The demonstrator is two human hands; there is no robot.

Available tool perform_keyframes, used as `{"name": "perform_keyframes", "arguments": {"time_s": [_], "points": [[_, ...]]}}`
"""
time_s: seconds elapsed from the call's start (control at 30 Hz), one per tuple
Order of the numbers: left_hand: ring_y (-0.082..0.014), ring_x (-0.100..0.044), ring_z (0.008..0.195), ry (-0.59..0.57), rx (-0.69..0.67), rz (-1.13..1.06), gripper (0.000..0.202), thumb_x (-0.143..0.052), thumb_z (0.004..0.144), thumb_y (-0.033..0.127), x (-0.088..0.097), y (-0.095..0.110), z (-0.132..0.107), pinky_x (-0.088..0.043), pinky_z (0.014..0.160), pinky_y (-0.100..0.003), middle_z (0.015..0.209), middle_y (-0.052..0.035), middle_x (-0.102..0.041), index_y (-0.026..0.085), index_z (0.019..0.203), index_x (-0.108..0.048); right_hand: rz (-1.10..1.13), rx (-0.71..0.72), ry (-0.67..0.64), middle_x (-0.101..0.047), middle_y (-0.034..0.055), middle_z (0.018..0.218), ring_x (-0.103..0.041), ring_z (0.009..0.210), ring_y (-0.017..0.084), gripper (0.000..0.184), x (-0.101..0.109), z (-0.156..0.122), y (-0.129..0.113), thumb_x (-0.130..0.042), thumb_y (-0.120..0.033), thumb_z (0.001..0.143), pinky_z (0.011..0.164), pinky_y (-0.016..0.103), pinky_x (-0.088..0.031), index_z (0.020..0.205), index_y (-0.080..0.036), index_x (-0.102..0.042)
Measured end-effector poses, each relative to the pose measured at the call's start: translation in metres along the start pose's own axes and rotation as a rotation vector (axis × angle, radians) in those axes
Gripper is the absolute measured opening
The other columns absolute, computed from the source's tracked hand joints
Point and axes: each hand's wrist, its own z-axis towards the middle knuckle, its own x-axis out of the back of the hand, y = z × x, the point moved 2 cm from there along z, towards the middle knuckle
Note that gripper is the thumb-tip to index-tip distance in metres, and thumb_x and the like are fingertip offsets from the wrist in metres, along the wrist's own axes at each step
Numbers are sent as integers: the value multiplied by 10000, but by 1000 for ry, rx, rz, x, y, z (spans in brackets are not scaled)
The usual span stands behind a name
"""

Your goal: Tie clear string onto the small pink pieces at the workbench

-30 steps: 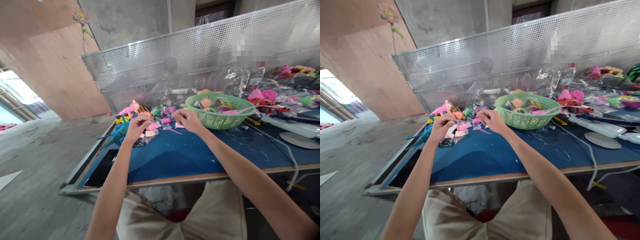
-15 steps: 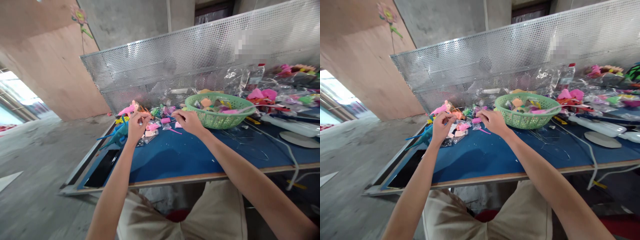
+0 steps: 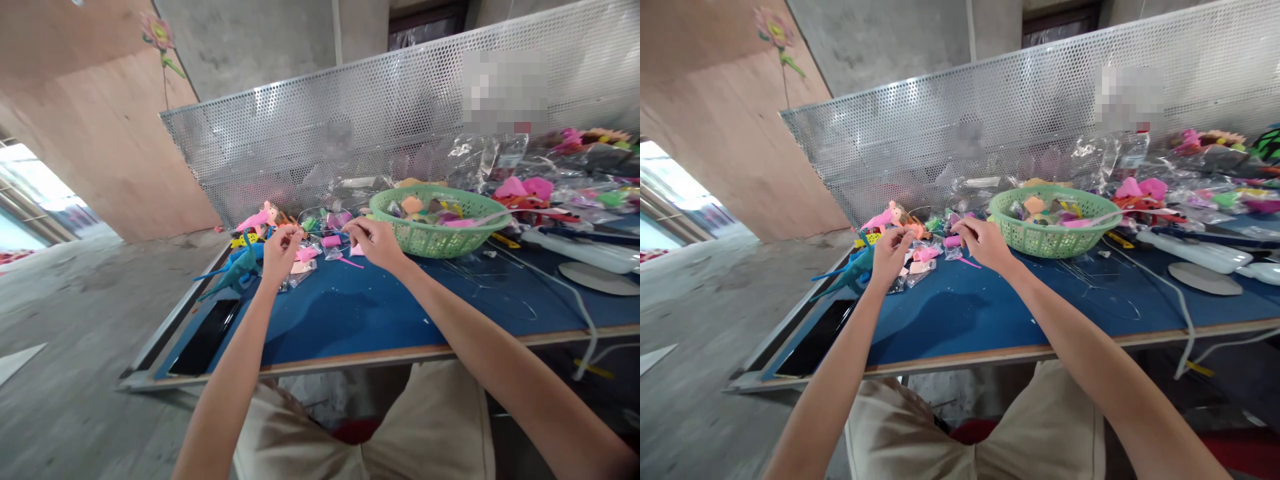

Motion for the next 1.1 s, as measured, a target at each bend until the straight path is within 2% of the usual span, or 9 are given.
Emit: {"name": "perform_keyframes", "arguments": {"time_s": [0.1, 0.23, 0.4, 0.5, 0.63, 0.7, 0.83, 1.0, 1.1], "points": [[-116, -530, 623, -11, 73, -82, 270, -666, 881, 433, -2, -2, 1, -436, 600, -245, 750, -23, -648, 171, 898, -728, 63, -55, 9, -648, -10, 630, -497, 500, 108, 310, -3, 2, 6, -475, -366, 1009, 548, 263, -381, 909, -199, -717], [-100, -476, 574, 4, 147, -239, 305, -700, 847, 471, -6, -4, 1, -405, 554, -229, 662, -5, -599, 171, 873, -744, 231, -164, 1, -660, 9, 674, -481, 501, 114, 352, -10, 4, 15, -513, -470, 984, 511, 272, -362, 893, -199, -719], [-81, -456, 540, 51, 217, -356, 284, -734, 822, 456, -10, -7, -1, -374, 490, -210, 705, -13, -650, 175, 856, -752, 432, -256, -39, -699, 41, 728, -564, 595, 143, 389, -13, 5, 28, -553, -547, 945, 580, 286, -443, 929, -199, -726], [-83, -516, 573, 94, 261, -403, 282, -745, 811, 449, -12, -14, -1, -421, 511, -206, 791, -30, -698, 178, 891, -754, 405, -271, -35, -711, 46, 754, -580, 641, 156, 354, -11, 6, 34, -581, -515, 934, 631, 302, -466, 923, -205, -751], [-132, -663, 774, 162, 250, -473, 288, -753, 809, 426, -13, -23, 0, -549, 712, -253, 915, -55, -735, 194, 980, -741, 358, -320, -104, -716, 58, 753, -566, 615, 160, 321, -12, 5, 36, -622, -485, 904, 598, 311, -450, 840, -199, -752], [-142, -684, 815, 147, 256, -510, 287, -762, 805, 407, -15, -25, 0, -568, 781, -283, 931, -59, -739, 196, 998, -735, 374, -335, -133, -729, 63, 760, -556, 601, 159, 286, -14, 5, 33, -631, -462, 895, 586, 311, -448, 853, -199, -738], [-135, -675, 739, 89, 270, -550, 276, -767, 799, 410, -17, -21, -1, -587, 772, -311, 864, -51, -731, 185, 956, -732, 317, -316, -154, -746, 66, 766, -558, 589, 164, 291, -15, 4, 27, -586, -443, 918, 567, 307, -448, 894, -190, -727], [-153, -696, 795, 106, 262, -482, 331, -768, 795, 443, -15, -20, -2, -581, 774, -303, 911, -77, -749, 167, 973, -727, 128, -228, -102, -768, 63, 804, -565, 570, 161, 303, -12, 4, 25, -562, -436, 936, 578, 307, -442, 878, -186, -724], [-136, -688, 791, 95, 225, -484, 324, -767, 797, 444, -15, -21, -2, -576, 792, -287, 884, -64, -738, 168, 959, -712, 175, -232, -80, -762, 61, 786, -565, 583, 163, 316, -14, 4, 26, -560, -454, 935, 584, 304, -441, 849, -189, -709]]}}
